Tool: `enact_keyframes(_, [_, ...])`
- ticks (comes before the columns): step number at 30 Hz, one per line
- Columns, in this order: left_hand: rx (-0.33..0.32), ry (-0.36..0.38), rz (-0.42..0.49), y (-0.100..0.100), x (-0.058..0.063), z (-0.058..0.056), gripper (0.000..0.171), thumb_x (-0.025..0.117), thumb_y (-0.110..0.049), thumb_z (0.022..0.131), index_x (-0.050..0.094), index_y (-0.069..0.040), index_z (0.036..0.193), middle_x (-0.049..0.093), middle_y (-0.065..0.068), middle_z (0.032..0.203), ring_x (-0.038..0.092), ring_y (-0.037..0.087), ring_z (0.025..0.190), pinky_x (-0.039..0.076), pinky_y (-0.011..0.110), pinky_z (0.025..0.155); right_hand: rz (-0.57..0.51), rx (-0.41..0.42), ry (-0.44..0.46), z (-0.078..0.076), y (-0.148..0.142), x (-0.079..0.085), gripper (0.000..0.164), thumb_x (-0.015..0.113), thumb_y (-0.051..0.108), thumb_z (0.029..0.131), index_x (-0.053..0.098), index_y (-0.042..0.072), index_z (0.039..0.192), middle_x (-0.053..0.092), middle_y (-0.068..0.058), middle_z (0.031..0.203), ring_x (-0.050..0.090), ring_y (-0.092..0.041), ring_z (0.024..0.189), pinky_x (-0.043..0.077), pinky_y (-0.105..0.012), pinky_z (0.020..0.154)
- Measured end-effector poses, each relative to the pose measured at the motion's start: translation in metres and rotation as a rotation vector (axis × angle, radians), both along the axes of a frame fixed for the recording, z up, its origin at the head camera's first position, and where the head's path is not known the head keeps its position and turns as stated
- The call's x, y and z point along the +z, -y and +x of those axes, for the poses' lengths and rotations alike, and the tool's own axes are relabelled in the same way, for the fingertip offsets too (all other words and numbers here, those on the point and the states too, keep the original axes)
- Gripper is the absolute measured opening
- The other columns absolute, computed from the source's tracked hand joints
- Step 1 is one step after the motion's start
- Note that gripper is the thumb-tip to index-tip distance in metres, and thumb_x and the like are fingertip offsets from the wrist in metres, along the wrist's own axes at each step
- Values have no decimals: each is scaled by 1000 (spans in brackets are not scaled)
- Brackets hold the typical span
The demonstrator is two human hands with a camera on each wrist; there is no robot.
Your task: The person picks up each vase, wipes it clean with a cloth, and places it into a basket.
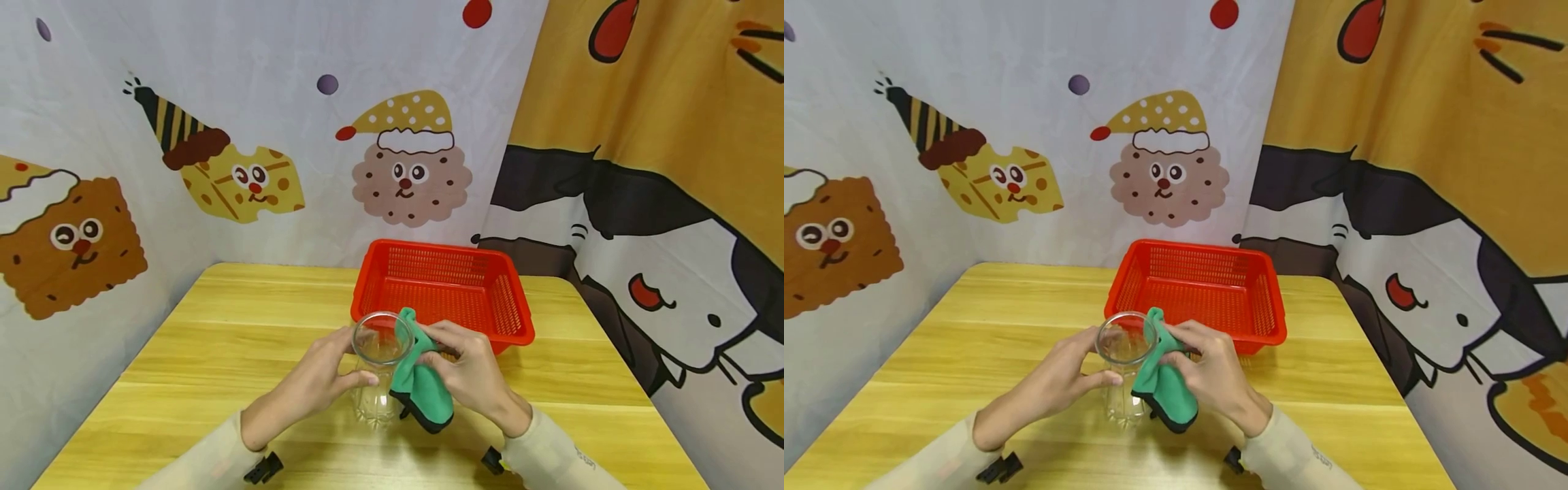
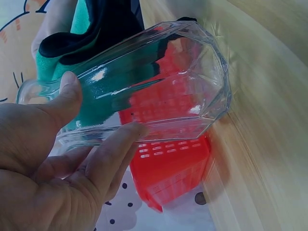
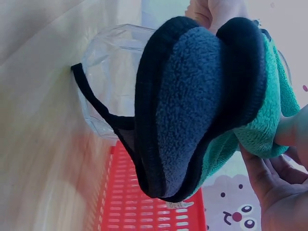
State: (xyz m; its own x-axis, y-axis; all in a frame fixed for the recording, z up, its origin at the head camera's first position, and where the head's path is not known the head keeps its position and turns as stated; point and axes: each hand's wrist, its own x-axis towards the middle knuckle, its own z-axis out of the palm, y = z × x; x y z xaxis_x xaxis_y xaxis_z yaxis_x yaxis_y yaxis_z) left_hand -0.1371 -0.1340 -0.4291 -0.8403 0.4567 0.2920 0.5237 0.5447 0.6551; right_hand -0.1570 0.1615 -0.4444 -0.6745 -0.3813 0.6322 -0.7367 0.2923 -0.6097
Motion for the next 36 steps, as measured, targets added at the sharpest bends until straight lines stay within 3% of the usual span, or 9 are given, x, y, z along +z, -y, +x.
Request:
enact_keyframes(16, [20,27,3,-2,-2,-2,62,97,-26,96,72,-15,152,83,7,142,84,34,122,69,62,111,53,-37,12,4,-6,4,54,93,-5,94,80,3,146,85,-5,121,83,-9,102,73,-24,84])
enact_keyframes(25, [31,66,15,-3,-6,0,59,97,-28,96,74,-16,149,83,7,142,82,36,126,68,65,111,74,-36,19,6,-5,3,54,94,-3,94,80,3,146,85,-5,123,82,-8,102,74,-26,83])
enact_keyframes(36, [34,39,6,-1,-6,-2,60,98,-30,96,75,-16,149,84,4,139,84,32,122,69,63,111,86,-23,-5,3,-3,1,51,93,-2,95,80,1,144,85,-6,120,82,-10,97,73,-23,80])
